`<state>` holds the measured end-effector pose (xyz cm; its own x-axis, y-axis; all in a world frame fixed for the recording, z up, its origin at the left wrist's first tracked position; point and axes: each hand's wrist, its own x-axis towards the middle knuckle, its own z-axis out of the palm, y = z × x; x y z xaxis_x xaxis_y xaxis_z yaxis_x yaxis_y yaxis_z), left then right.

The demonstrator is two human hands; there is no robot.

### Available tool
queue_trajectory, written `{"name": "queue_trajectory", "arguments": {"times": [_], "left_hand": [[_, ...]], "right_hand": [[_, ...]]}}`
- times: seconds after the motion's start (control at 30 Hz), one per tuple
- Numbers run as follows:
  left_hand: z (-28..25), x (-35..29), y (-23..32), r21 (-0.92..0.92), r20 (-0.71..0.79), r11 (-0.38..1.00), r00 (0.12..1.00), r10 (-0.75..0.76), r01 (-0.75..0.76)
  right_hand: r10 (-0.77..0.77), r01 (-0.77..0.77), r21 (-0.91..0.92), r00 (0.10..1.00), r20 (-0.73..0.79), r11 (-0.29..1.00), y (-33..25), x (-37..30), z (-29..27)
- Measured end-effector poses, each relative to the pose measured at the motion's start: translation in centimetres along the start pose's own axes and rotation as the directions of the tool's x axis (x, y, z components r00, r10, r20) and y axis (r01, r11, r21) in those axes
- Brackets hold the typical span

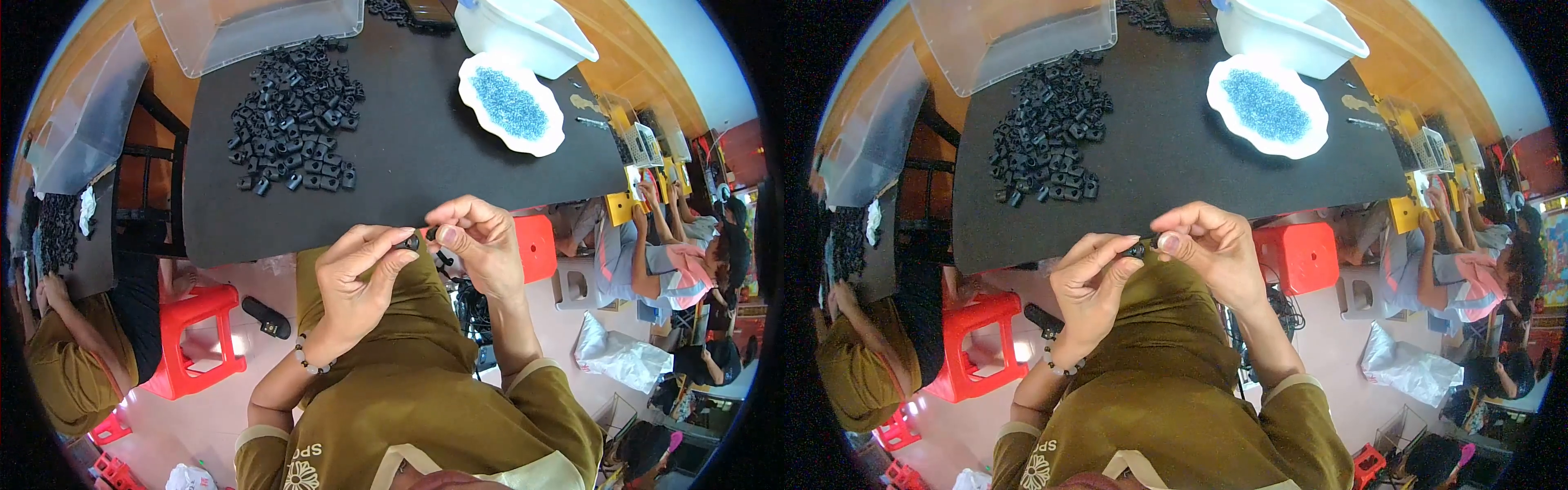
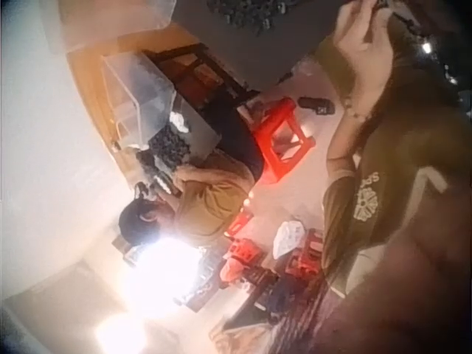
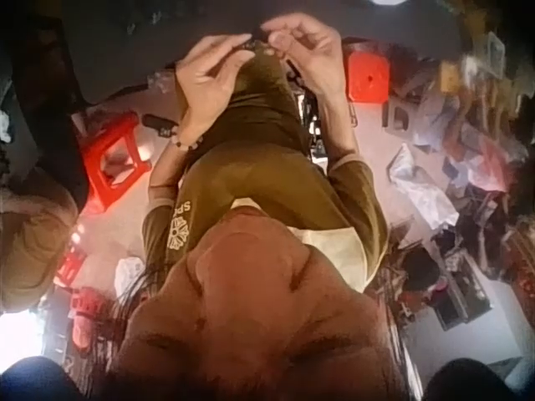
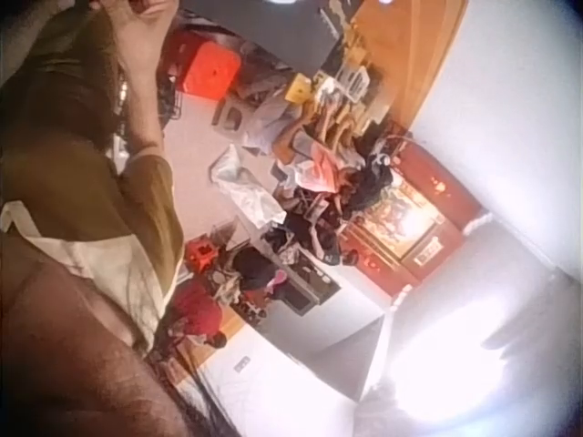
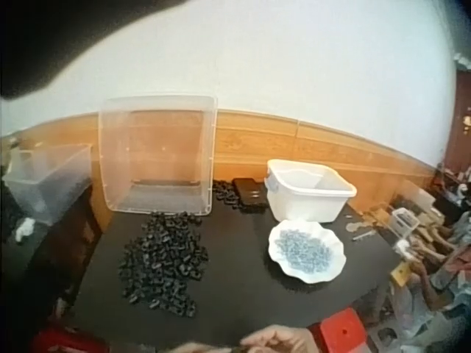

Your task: The person assembles cord locks by repeatedly picking up small springs from a dish and plastic toggle pieces from the table, inserting each spring into a toggle piece by hand.

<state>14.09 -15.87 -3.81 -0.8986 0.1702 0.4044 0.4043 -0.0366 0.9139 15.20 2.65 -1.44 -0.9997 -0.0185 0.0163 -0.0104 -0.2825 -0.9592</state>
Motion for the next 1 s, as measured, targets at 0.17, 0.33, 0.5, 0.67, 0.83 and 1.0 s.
{"name": "queue_trajectory", "arguments": {"times": [0.17, 0.33, 0.5, 0.67, 0.83, 1.0], "left_hand": [[0.4, 0.2, 0.1, 0.009, -0.021, 0.999, 0.999, 0.036, -0.035], [0.3, 0.1, 0.1, 0.063, -0.009, 0.995, 0.997, 0.075, -0.074], [0.2, 0.0, 0.4, 0.105, 0.023, 0.988, 0.994, 0.109, -0.110], [0.1, 0.1, 0.2, 0.083, 0.041, 0.991, 0.994, 0.103, -0.106], [0.0, 0.1, 0.6, 0.162, 0.075, 0.974, 0.986, 0.150, -0.160], [-0.2, 0.0, 0.7, 0.242, 0.127, 0.931, 0.960, 0.248, -0.273]], "right_hand": [[0.042, -0.045, 0.070, 0.998, 0.048, 0.997, 0.7, -0.2, -0.1], [0.049, -0.054, 0.080, 0.997, 0.063, 0.995, 0.9, -0.3, -0.2], [0.081, -0.087, 0.067, 0.992, 0.094, 0.994, 0.5, -0.3, -0.4], [0.100, -0.101, 0.007, 0.988, 0.117, 0.995, 0.1, -0.3, -0.4], [0.118, -0.116, -0.029, 0.987, 0.110, 0.993, 0.0, -0.4, -0.5], [0.155, -0.149, -0.059, 0.980, 0.121, 0.987, -0.3, -0.7, -0.4]]}}
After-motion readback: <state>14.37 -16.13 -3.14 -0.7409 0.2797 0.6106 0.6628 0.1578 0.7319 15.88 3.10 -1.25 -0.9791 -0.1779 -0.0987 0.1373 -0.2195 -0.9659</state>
